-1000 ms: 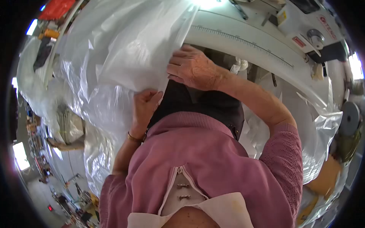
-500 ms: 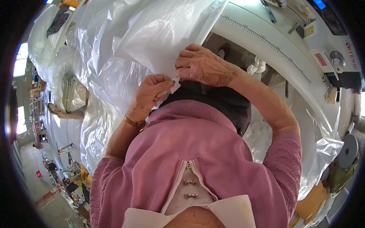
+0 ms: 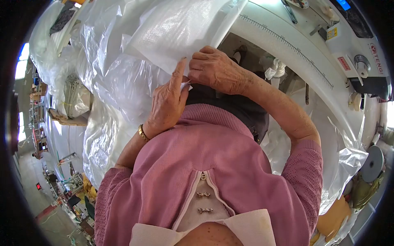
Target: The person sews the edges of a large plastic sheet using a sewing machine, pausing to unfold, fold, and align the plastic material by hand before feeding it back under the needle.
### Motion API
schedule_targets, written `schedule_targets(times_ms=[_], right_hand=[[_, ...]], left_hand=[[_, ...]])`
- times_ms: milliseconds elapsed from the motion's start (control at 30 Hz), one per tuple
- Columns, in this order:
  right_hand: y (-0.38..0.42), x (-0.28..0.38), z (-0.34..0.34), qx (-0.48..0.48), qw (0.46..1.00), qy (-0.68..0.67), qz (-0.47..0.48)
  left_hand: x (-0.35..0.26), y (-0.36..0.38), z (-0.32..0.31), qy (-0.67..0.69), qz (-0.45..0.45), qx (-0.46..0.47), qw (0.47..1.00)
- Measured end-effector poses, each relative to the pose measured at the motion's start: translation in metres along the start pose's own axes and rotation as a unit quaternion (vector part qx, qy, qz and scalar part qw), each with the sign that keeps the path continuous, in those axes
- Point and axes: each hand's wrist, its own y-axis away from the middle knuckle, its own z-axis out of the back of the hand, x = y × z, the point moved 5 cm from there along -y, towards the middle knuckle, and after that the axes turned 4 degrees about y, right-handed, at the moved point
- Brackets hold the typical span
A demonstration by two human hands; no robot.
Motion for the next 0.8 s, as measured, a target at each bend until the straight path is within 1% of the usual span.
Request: schedule_targets(times_ms=[67,133,167,233,267,333,367,433,467,533,567,633,667,733,767,800], right_hand=[[0.001,-0.002,0.002,0.017,1.000,-0.001,-0.015],[-0.002,-0.008,0.011,-0.011,1.000,0.011,-0.009],[-0.004,-0.012,0.015,-0.009,1.000,0.011,-0.009],[-0.003,-0.025,0.027,-0.034,0.998,0.039,-0.042],[-0.003,-0.030,0.028,-0.017,0.998,0.035,-0.058],[-0.005,-0.032,0.030,-0.002,0.997,0.043,-0.067],[-0.008,-0.033,0.029,0.011,0.996,0.046,-0.074],[-0.011,-0.033,0.031,0.004,0.996,0.042,-0.076],[-0.013,-0.034,0.033,-0.003,0.997,0.034,-0.076],[-0.015,-0.040,0.035,-0.016,0.996,0.032,-0.082],[-0.015,-0.043,0.037,-0.029,0.995,0.023,-0.089],[-0.014,-0.052,0.042,-0.020,0.995,0.023,-0.091],[-0.012,-0.058,0.045,-0.013,0.995,0.019,-0.093],[-0.012,-0.067,0.052,-0.005,0.995,0.043,-0.089],[-0.011,-0.071,0.054,0.000,0.994,0.057,-0.088],[-0.007,-0.077,0.055,0.001,0.994,0.061,-0.088]], left_hand=[[0.002,0.000,0.000,0.023,0.007,0.000,1.000],[0.002,-0.001,0.007,0.073,-0.003,-0.038,0.997],[0.002,-0.001,0.011,0.075,-0.003,-0.038,0.996],[0.003,-0.003,0.017,0.114,0.011,-0.042,0.993],[0.002,-0.004,0.019,0.118,0.007,-0.040,0.992],[-0.001,-0.005,0.022,0.102,-0.028,-0.035,0.994],[0.000,-0.005,0.022,0.104,-0.031,-0.037,0.993],[-0.002,-0.006,0.021,0.070,-0.084,-0.050,0.993],[-0.003,-0.008,0.022,0.072,-0.089,-0.054,0.992],[-0.006,-0.013,0.021,-0.003,-0.068,-0.036,0.997],[-0.005,-0.014,0.022,-0.001,-0.072,-0.040,0.997],[-0.006,-0.017,0.022,-0.033,-0.095,-0.056,0.993],[-0.008,-0.019,0.024,-0.030,-0.101,-0.061,0.993],[-0.008,-0.025,0.026,0.011,-0.070,-0.037,0.997],[-0.009,-0.027,0.029,0.012,-0.074,-0.040,0.996],[-0.005,-0.029,0.030,0.073,-0.052,-0.025,0.996]])
